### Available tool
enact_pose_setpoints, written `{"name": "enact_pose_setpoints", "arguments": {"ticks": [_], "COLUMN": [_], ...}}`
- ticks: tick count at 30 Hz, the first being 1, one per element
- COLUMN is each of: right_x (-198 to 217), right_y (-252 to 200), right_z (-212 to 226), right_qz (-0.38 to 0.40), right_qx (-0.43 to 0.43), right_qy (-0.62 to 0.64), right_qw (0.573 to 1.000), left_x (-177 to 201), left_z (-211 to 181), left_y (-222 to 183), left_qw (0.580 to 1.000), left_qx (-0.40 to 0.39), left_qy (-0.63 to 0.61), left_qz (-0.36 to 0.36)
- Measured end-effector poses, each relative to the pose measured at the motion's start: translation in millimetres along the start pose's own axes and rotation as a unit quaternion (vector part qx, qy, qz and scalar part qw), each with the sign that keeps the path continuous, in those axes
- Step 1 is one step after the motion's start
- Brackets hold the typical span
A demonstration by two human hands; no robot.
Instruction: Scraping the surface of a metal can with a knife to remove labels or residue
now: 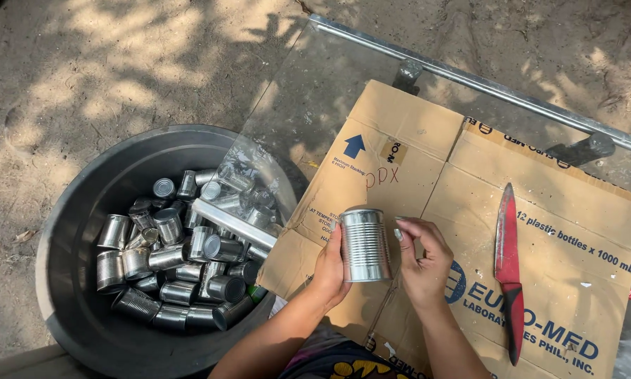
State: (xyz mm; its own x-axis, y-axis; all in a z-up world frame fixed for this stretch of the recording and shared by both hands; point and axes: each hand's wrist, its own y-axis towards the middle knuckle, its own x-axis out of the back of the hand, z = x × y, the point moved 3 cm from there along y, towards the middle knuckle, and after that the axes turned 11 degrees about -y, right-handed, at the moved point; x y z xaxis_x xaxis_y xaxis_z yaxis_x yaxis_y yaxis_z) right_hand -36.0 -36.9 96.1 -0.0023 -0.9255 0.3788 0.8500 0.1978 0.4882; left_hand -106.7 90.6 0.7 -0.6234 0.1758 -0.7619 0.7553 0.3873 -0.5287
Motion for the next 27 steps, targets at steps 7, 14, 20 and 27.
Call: {"name": "enact_pose_setpoints", "arguments": {"ticks": [7, 14, 20, 27], "right_x": [-35.9, -67.2, -94.2, -134.8], "right_y": [-9.0, -17.0, -42.9, -86.6], "right_z": [27.3, 18.5, 61.5, 66.2], "right_qz": [0.293, 0.323, 0.435, 0.497], "right_qx": [0.132, 0.026, -0.024, -0.102], "right_qy": [0.099, 0.062, 0.18, 0.192], "right_qw": [0.942, 0.944, 0.882, 0.841], "left_x": [15.8, 2.3, 18.8, 68.8], "left_z": [-27.6, -67.9, -98.3, -127.4], "left_y": [-9.7, -44.5, -67.6, -95.6], "left_qw": [0.994, 0.974, 0.962, 0.949], "left_qx": [-0.1, -0.22, -0.268, -0.237], "left_qy": [0.037, 0.05, 0.022, 0.035], "left_qz": [-0.037, -0.031, -0.041, -0.204]}}
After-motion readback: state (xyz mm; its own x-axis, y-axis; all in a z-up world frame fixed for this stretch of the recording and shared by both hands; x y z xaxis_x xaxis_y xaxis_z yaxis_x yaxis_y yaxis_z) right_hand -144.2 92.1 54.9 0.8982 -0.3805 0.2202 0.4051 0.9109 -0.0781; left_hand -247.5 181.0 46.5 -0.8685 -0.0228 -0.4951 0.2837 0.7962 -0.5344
